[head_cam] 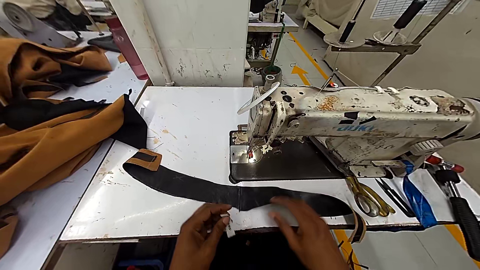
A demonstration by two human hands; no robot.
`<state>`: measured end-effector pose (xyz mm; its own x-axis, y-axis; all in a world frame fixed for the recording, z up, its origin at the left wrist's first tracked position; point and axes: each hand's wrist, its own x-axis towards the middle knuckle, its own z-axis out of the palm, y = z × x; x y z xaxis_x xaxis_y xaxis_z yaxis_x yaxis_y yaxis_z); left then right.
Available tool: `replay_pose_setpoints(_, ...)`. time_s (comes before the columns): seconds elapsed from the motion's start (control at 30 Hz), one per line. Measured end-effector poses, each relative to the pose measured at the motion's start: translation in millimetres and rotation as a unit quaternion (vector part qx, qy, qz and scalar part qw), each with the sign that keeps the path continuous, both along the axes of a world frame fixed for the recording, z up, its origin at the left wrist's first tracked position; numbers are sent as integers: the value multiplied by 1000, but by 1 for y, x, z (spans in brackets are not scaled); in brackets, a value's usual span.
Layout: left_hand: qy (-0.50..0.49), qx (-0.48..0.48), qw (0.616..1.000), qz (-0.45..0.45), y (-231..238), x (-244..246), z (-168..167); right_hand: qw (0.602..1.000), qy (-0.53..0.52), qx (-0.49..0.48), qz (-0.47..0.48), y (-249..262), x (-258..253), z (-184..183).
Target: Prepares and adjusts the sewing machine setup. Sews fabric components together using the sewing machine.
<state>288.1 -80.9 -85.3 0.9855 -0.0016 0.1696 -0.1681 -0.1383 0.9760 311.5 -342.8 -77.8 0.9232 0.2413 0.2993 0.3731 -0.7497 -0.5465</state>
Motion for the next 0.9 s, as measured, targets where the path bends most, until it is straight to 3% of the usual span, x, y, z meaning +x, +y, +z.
replay_pose_setpoints(0.1, -99, 210, 972, -30, 36, 40, -11, 982, -2, -157, -105, -40, 24, -8)
replay_pose_setpoints(0.17, -131, 312, 938, -74, 57, 67, -18, 978, 20, -172, -119, -50, 29, -20)
replay_pose_setpoints(0.23, -126, 340, 926, -108, 72, 87, -23, 985, -26, -140, -97, -53, 31, -33)
replay_pose_setpoints(0.4, -76, 281, 948, -132, 72, 125, -20, 988, -92, -99, -68, -70, 67, -39)
replay_pose_setpoints(0.57, -63, 269, 951, -139, 56, 156, -14, 979, -106, -176, 4, -96, 125, -28)
replay_pose_setpoints(0.67, -46, 228, 960, -154, 57, 158, -10, 975, -119, -188, 27, -85, 123, -11)
replay_pose_setpoints(0.8, 10, 138, 982, -126, 32, 139, 9, 989, -115, -23, 85, -37, 93, -7)
replay_pose_setpoints(0.9, 75, 26, 991, -105, -2, 122, 18, 974, 89, 181, 100, 1, 80, -7)
